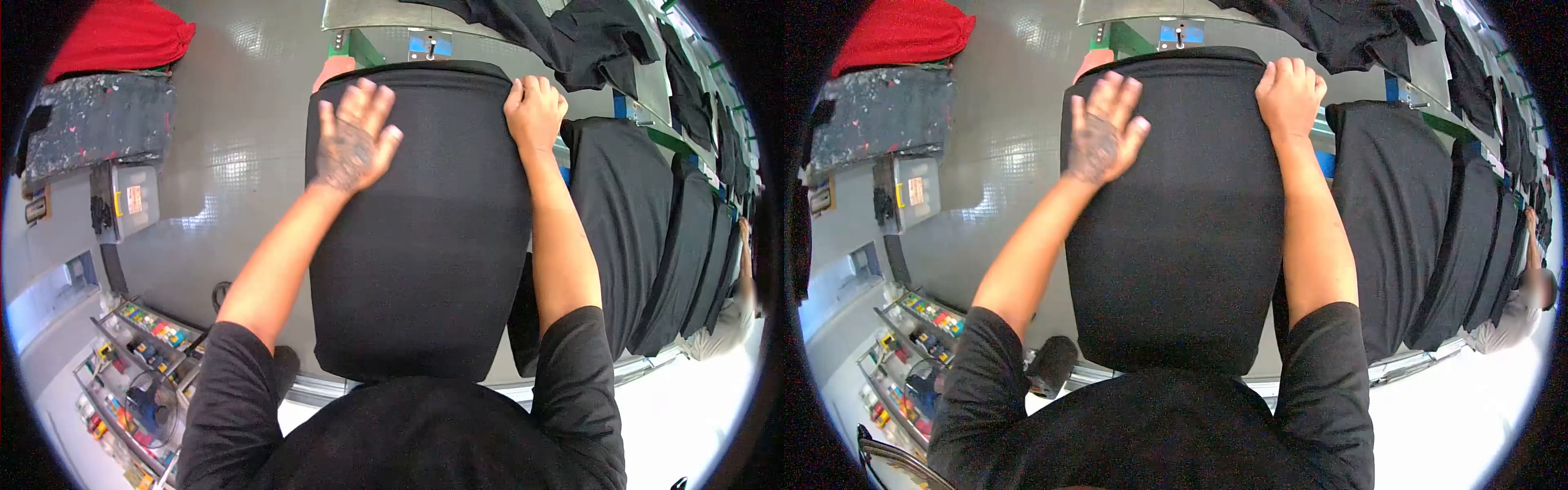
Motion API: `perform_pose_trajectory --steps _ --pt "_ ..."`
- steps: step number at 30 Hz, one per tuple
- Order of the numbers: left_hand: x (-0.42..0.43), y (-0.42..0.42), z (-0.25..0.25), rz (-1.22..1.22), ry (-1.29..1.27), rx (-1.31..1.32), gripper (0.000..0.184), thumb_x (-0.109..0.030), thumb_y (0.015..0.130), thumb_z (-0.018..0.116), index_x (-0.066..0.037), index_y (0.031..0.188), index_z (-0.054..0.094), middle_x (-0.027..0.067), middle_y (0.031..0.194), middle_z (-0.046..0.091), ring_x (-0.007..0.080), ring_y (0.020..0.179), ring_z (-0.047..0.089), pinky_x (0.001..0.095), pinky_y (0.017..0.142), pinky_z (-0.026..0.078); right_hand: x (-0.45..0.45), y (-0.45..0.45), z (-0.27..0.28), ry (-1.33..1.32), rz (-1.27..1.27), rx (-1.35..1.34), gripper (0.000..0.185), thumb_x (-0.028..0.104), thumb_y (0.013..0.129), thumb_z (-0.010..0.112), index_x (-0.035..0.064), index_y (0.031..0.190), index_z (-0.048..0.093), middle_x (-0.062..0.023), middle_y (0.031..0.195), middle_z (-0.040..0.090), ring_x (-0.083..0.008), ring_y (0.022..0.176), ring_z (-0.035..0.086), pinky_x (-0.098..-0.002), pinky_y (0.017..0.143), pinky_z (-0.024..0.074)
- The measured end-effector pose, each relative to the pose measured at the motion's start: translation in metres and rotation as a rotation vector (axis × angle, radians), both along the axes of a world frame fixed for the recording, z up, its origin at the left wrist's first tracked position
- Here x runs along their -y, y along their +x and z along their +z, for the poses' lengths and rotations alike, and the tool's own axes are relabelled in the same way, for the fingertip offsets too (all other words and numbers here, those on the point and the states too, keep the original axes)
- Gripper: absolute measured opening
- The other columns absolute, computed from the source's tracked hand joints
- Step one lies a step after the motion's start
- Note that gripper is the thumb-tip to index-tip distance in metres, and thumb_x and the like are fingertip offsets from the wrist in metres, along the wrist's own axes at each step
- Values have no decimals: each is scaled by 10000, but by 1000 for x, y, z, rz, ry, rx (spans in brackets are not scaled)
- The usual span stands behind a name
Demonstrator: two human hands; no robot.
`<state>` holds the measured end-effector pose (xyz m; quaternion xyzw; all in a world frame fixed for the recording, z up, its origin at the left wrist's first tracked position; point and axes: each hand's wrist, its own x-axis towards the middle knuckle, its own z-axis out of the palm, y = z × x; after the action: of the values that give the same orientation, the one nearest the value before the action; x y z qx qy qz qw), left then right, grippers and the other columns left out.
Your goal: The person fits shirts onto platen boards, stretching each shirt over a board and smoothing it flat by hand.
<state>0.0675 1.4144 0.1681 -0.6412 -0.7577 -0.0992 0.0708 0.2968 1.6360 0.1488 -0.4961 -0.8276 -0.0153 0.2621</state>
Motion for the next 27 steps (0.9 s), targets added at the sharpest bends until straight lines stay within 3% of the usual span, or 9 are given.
perform_pose_trajectory --steps 1,4,7,14,18,21,22,24,27 --pt "7 18 2 -121 -46 67 652 -501 972 513 -202 1540 400 85 1618 326 276 1494 291 629 1187 156 8 -1 2 227 47 39 198 282 879 660 99 949 688 -67 991 647 -273 971 607 -474 941 401" --pt "7 60 14 -314 -191 185 681 -534 957 524 -196 1536 404 47 1610 351 269 1503 281 639 1194 132 59 -27 21 241 293 -25 167 243 819 670 116 927 663 -64 1011 635 -249 988 584 -432 912 410" --pt "-4 52 18 -349 -246 162 736 -583 924 556 -190 1530 412 39 1593 381 252 1492 305 612 1195 181 103 -31 4 -17 506 -246 243 129 807 672 48 1036 682 -124 1101 676 -307 1118 629 -448 1000 483" --pt "-6 -35 0 108 -160 84 793 -634 947 501 -215 1586 292 46 1645 279 276 1525 223 602 1204 137 109 24 14 -158 89 117 680 516 953 543 44 1442 509 -130 1528 465 -306 1443 393 -525 1196 242" --pt "22 -40 -10 182 -190 43 758 -566 993 465 -187 1606 230 64 1670 203 307 1543 150 649 1192 54 71 60 -6 -328 23 -231 596 390 963 601 53 1443 501 -201 1522 443 -354 1392 445 -462 1146 356" --pt "38 -29 -11 184 -171 25 728 -517 1012 445 -156 1605 226 80 1668 206 321 1544 142 676 1177 23 38 63 0 -639 -45 -572 538 383 984 586 -11 1350 576 -265 1340 592 -336 1277 567 -398 1089 413" --pt "43 -24 -10 195 -181 29 727 -515 1012 445 -157 1605 226 82 1667 206 319 1543 145 673 1179 24 22 62 -6 -642 -44 -573 538 383 984 586 -11 1350 576 -265 1340 592 -336 1277 567 -398 1089 413" --pt "51 -13 -8 204 -188 44 717 -495 1010 459 -155 1602 238 84 1665 213 315 1542 153 665 1183 29 -6 59 -15 -1198 -387 -963 447 294 974 608 -88 1203 644 -186 1175 696 -285 1033 661 -390 958 489" --pt "57 -6 -7 190 -165 61 731 -526 995 471 -161 1594 268 76 1658 239 313 1537 174 683 1177 51 -14 57 -15 -1495 -234 -1258 315 204 949 634 -67 1098 698 -155 1119 711 -248 980 659 -355 902 494"
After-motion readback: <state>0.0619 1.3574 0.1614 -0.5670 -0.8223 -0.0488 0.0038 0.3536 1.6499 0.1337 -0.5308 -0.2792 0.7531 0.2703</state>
